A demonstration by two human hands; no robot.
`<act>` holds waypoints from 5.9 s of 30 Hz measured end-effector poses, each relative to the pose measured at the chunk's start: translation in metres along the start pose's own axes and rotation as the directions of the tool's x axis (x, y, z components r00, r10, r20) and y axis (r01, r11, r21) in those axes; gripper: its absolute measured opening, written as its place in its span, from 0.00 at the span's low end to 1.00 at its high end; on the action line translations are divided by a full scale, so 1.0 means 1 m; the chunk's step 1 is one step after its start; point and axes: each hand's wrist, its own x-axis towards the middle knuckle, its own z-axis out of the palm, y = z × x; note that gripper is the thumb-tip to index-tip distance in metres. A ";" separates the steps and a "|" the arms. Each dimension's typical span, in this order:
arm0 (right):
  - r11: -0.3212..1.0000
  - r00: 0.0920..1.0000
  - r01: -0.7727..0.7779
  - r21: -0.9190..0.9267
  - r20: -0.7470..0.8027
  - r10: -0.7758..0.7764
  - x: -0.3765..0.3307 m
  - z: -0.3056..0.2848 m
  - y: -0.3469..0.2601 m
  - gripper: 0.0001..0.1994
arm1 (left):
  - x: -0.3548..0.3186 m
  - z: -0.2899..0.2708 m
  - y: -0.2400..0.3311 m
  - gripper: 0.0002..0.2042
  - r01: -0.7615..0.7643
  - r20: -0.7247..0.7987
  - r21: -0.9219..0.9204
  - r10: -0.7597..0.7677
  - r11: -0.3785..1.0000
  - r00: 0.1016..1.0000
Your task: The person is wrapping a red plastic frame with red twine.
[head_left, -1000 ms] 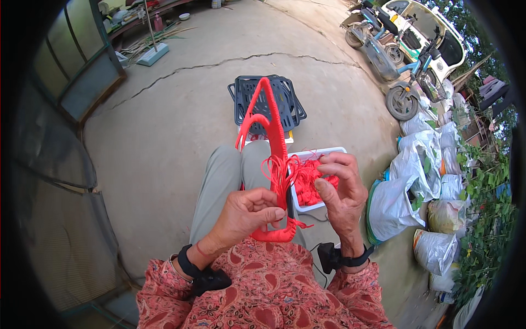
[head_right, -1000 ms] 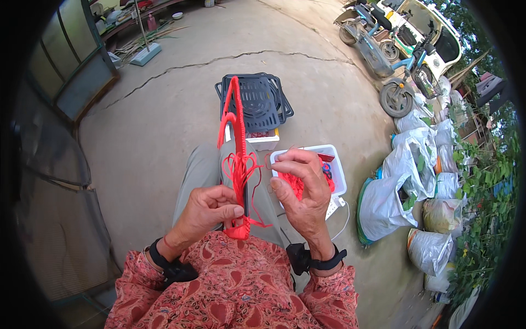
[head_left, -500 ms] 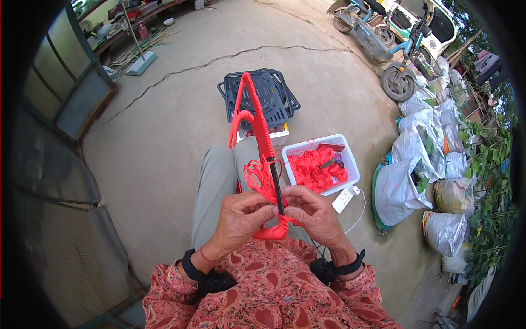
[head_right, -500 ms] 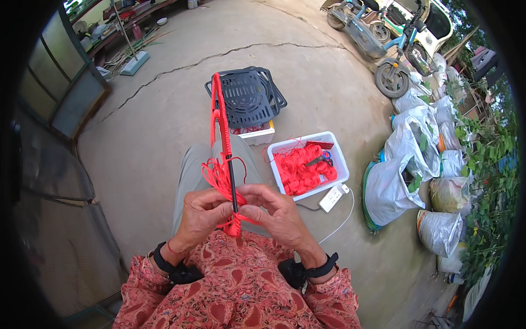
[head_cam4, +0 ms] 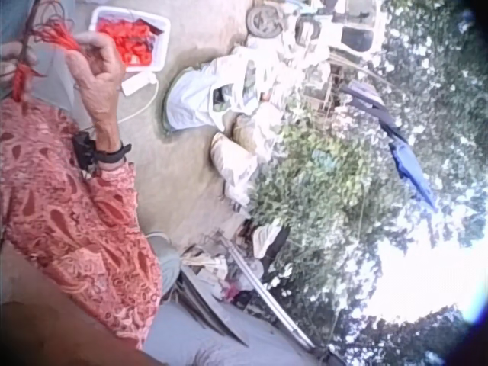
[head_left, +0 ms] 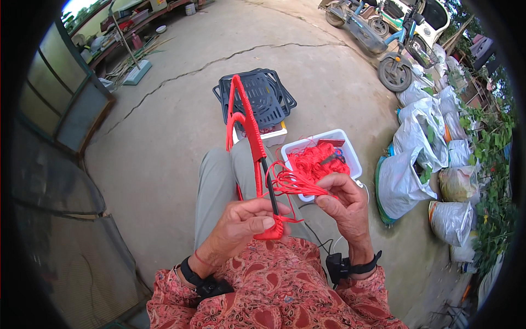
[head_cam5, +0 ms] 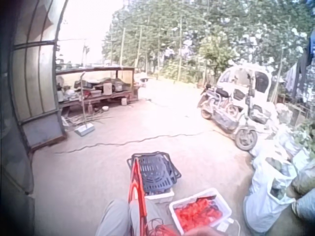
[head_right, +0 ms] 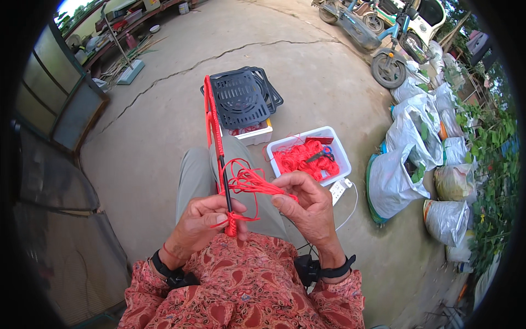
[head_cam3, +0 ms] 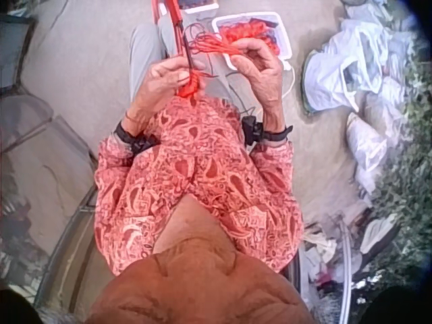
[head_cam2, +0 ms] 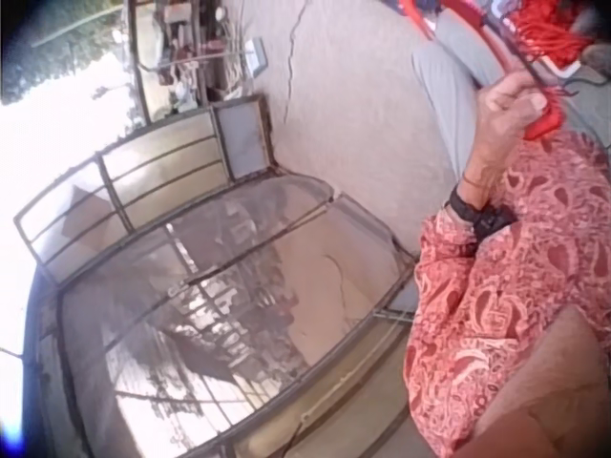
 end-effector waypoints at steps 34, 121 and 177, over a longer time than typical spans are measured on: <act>0.664 0.968 -0.233 -0.711 -0.235 0.088 -0.020 -0.096 -0.026 0.08 | 0.024 -0.017 -0.014 0.15 0.109 0.243 -0.120 -0.078 0.987 0.967; 0.875 0.796 -0.446 0.188 0.529 0.292 0.053 0.107 -0.010 0.12 | -0.035 -0.022 0.003 0.17 -0.106 0.237 -0.269 0.173 0.957 0.956; 0.416 0.987 -0.131 -0.900 -0.077 0.144 0.039 -0.115 0.059 0.08 | 0.035 -0.058 -0.035 0.09 0.357 -0.175 -0.062 -0.362 0.932 0.916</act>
